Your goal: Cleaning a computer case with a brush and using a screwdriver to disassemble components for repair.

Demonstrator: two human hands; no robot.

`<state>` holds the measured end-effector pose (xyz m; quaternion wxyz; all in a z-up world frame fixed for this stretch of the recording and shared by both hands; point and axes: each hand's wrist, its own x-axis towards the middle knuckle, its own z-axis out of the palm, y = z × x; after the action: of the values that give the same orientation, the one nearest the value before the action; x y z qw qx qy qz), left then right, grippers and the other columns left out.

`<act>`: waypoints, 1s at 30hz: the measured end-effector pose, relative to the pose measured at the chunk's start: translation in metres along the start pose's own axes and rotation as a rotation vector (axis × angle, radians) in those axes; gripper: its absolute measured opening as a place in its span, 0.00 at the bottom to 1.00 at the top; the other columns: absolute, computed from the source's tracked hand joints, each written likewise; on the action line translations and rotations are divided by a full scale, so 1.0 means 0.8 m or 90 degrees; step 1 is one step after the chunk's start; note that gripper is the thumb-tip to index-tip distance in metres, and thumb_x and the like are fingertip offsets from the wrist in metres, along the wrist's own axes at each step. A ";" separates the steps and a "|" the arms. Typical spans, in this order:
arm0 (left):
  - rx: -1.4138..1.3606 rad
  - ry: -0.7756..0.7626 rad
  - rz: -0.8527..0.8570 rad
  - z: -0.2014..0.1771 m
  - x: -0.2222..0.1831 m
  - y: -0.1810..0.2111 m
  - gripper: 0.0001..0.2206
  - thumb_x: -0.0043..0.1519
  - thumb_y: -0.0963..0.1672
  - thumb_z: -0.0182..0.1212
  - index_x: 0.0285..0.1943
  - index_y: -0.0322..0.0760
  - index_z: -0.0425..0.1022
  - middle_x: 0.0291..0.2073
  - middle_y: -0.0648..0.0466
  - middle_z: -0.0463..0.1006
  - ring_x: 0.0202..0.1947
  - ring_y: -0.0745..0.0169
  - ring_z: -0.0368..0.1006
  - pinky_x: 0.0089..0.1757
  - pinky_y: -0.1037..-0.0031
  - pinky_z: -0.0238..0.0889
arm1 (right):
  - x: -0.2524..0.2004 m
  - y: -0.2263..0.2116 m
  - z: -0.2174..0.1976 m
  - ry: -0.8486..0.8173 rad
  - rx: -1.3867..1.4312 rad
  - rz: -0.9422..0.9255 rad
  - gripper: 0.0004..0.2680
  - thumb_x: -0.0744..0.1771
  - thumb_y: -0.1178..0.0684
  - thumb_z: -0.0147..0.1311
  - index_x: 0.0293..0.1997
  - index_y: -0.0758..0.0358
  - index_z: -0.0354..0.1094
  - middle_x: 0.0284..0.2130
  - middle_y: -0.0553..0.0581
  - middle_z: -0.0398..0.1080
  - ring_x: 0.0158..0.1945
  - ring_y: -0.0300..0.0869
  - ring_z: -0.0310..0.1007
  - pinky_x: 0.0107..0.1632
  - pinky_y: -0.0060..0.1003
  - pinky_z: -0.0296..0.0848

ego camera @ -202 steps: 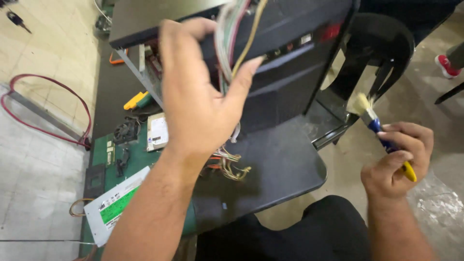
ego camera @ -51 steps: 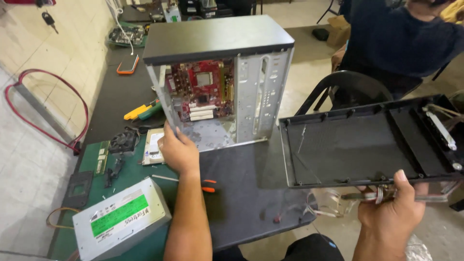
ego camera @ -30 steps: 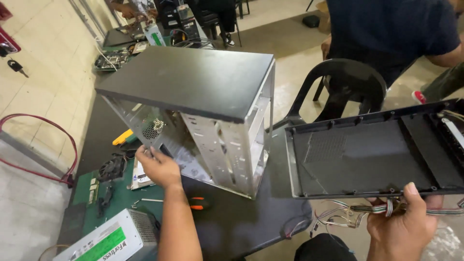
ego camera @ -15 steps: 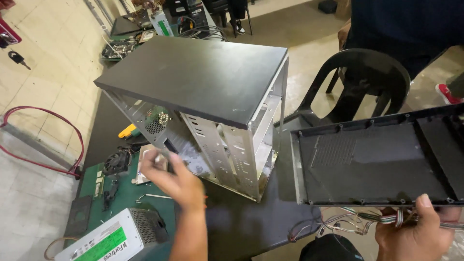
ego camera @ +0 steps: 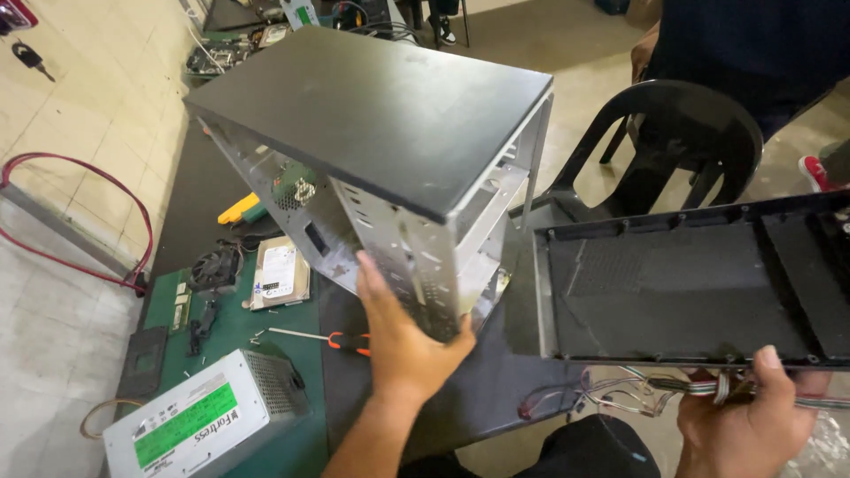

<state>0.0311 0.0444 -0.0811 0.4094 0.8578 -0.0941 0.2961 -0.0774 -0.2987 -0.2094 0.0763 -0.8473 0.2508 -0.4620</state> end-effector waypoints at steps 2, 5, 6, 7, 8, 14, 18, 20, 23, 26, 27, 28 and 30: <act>-0.014 0.002 0.007 -0.013 -0.004 -0.012 0.63 0.42 0.48 0.78 0.78 0.23 0.27 0.76 0.28 0.43 0.78 0.28 0.38 0.71 0.53 0.38 | 0.007 0.014 0.009 0.013 -0.051 0.005 0.28 0.64 0.61 0.72 0.74 0.67 0.68 0.51 0.81 0.65 0.40 0.74 0.68 0.44 0.64 0.75; -0.088 0.011 0.063 -0.037 -0.009 -0.030 0.60 0.45 0.46 0.73 0.78 0.22 0.26 0.77 0.29 0.42 0.79 0.31 0.39 0.73 0.56 0.36 | 0.082 -0.030 0.020 0.120 0.364 0.332 0.19 0.63 0.55 0.68 0.60 0.62 0.74 0.44 0.65 0.75 0.40 0.53 0.79 0.46 0.42 0.83; -0.154 0.015 0.115 -0.045 -0.012 -0.035 0.56 0.48 0.44 0.69 0.78 0.22 0.25 0.78 0.29 0.42 0.80 0.32 0.39 0.74 0.54 0.34 | 0.116 -0.055 0.022 0.197 0.829 0.658 0.11 0.64 0.54 0.64 0.50 0.51 0.71 0.45 0.54 0.82 0.46 0.40 0.87 0.47 0.39 0.90; -0.151 0.015 0.109 -0.052 -0.015 -0.040 0.56 0.48 0.44 0.69 0.78 0.22 0.25 0.78 0.29 0.42 0.80 0.32 0.39 0.74 0.54 0.34 | 0.137 -0.061 0.033 0.190 0.827 0.659 0.11 0.64 0.54 0.64 0.50 0.51 0.71 0.45 0.54 0.82 0.46 0.40 0.87 0.47 0.39 0.90; -0.226 0.005 0.103 -0.058 -0.016 -0.044 0.54 0.50 0.44 0.66 0.79 0.25 0.25 0.77 0.31 0.45 0.78 0.35 0.46 0.72 0.56 0.41 | 0.159 -0.066 0.044 0.117 0.832 0.678 0.07 0.64 0.53 0.63 0.44 0.47 0.72 0.41 0.47 0.81 0.43 0.37 0.85 0.46 0.36 0.88; -0.568 0.039 0.024 0.001 -0.116 -0.229 0.49 0.56 0.39 0.65 0.81 0.32 0.29 0.76 0.38 0.48 0.74 0.47 0.51 0.70 0.55 0.44 | 0.235 -0.096 0.131 -0.284 0.787 0.697 0.05 0.64 0.41 0.60 0.38 0.42 0.73 0.34 0.39 0.76 0.32 0.32 0.73 0.32 0.26 0.70; -0.627 0.100 -0.013 -0.008 -0.120 -0.251 0.47 0.53 0.40 0.67 0.80 0.31 0.39 0.76 0.40 0.51 0.75 0.47 0.51 0.71 0.56 0.41 | 0.248 -0.127 0.190 -0.570 0.710 0.587 0.09 0.63 0.41 0.57 0.46 0.37 0.73 0.38 0.39 0.76 0.39 0.33 0.76 0.39 0.30 0.72; -0.645 0.120 -0.021 -0.005 -0.137 -0.283 0.46 0.51 0.37 0.66 0.80 0.30 0.42 0.74 0.39 0.55 0.73 0.45 0.55 0.70 0.55 0.47 | 0.246 -0.174 0.176 -0.637 0.643 0.585 0.16 0.62 0.38 0.56 0.54 0.39 0.71 0.46 0.46 0.75 0.47 0.40 0.73 0.45 0.36 0.71; -0.673 0.146 -0.020 -0.008 -0.145 -0.306 0.46 0.48 0.34 0.63 0.80 0.31 0.45 0.73 0.40 0.58 0.71 0.42 0.58 0.70 0.53 0.51 | 0.236 -0.212 0.205 -0.748 0.624 0.548 0.19 0.62 0.39 0.56 0.57 0.47 0.71 0.50 0.53 0.75 0.52 0.47 0.74 0.51 0.43 0.72; -0.671 0.135 0.004 -0.017 -0.151 -0.319 0.46 0.49 0.35 0.61 0.81 0.35 0.45 0.74 0.42 0.57 0.73 0.40 0.55 0.72 0.50 0.47 | 0.225 -0.244 0.226 -0.812 0.656 0.485 0.11 0.65 0.45 0.57 0.50 0.54 0.73 0.45 0.56 0.77 0.48 0.48 0.78 0.48 0.44 0.76; -0.660 0.120 0.019 -0.020 -0.152 -0.324 0.45 0.50 0.35 0.60 0.81 0.37 0.46 0.74 0.44 0.56 0.74 0.41 0.53 0.73 0.48 0.44 | 0.223 -0.256 0.228 -0.833 0.638 0.453 0.08 0.67 0.46 0.56 0.47 0.55 0.73 0.44 0.57 0.77 0.46 0.48 0.78 0.46 0.44 0.77; -0.657 0.119 0.017 -0.019 -0.164 -0.335 0.45 0.50 0.35 0.60 0.81 0.37 0.46 0.74 0.44 0.56 0.74 0.41 0.53 0.73 0.48 0.44 | 0.225 -0.267 0.223 -0.836 0.639 0.455 0.08 0.67 0.46 0.56 0.47 0.55 0.73 0.44 0.57 0.77 0.46 0.48 0.78 0.46 0.44 0.77; -0.526 0.201 -0.109 -0.016 -0.189 -0.360 0.48 0.47 0.38 0.62 0.81 0.39 0.42 0.77 0.43 0.50 0.76 0.37 0.48 0.71 0.43 0.43 | 0.230 -0.289 0.215 -0.851 0.421 0.293 0.23 0.65 0.40 0.50 0.69 0.50 0.65 0.71 0.49 0.61 0.72 0.42 0.59 0.68 0.38 0.53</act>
<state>0.0201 0.2279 -0.3494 0.7502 0.5711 -0.0692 0.3260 0.2280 -0.2082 -0.0858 0.5537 -0.8057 0.1707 0.1233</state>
